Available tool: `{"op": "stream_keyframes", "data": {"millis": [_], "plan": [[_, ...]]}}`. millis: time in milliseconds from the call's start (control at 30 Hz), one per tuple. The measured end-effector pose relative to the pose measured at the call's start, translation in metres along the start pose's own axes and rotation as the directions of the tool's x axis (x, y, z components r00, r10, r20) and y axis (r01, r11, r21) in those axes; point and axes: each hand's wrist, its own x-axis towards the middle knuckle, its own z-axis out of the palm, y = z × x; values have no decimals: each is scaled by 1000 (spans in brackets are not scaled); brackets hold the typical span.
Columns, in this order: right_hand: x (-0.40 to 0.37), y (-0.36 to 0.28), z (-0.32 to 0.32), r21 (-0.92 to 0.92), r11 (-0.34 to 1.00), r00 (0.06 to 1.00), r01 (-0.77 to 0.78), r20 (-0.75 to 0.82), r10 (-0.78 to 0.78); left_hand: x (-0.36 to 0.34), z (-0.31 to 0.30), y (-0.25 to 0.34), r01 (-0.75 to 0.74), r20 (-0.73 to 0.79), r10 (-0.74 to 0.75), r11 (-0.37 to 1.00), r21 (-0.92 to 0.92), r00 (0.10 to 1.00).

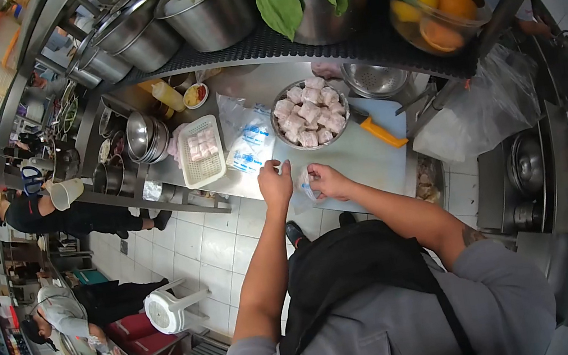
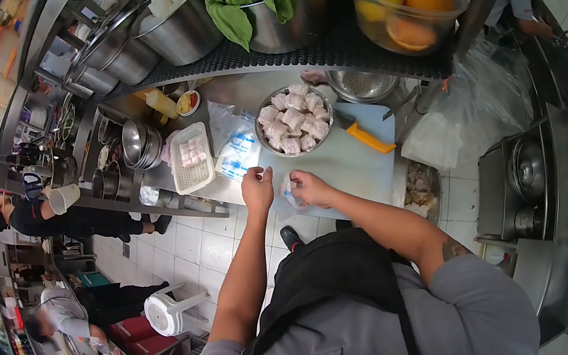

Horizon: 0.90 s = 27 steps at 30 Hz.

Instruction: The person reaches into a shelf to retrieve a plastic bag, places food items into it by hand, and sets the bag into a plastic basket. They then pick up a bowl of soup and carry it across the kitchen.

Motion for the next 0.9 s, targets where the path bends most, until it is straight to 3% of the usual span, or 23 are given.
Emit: {"op": "stream_keyframes", "data": {"millis": [33,133,233,333,433,533,567,600,667,767,867,900], "plan": [[-2,1,0,-44,999,1000,9,-15,-10,-4,-17,20,27,27,-25,999,-47,999],[6,10,-1,-153,988,998,0,68,11,-20,-28,31,-92,417,56,994,67,907],[7,9,3,-183,983,999,15,43,-7,-8,-10,18,-146,424,117,989,37,898],[4,-4,-4,-466,874,989,140,113,-99,4,-17,44,-92,461,107,994,-55,881],[14,-9,-26,-653,757,994,0,81,70,5,-24,77,-62,509,135,986,-157,850],[-20,-49,-41,-332,943,995,-16,88,48,7,-24,81,-8,416,78,986,-167,906],[-16,-31,-51,-293,956,998,35,61,-18,7,-33,80,17,392,-4,999,-29,920],[-14,-25,-55,-274,960,997,56,65,-40,8,-22,59,101,373,-85,995,-24,924],[-12,-17,-59,-237,966,993,100,84,-82,7,18,4,133,452,-108,991,-22,886],[-9,-14,-53,-276,946,982,169,125,-139,1,44,-14,108,480,5,972,-209,877],[6,18,-53,-350,893,959,283,105,-263,11,48,-14,226,590,-44,944,-239,806],[4,14,-53,-448,862,972,236,90,-219,14,49,-13,233,576,-47,939,-252,816]]}}
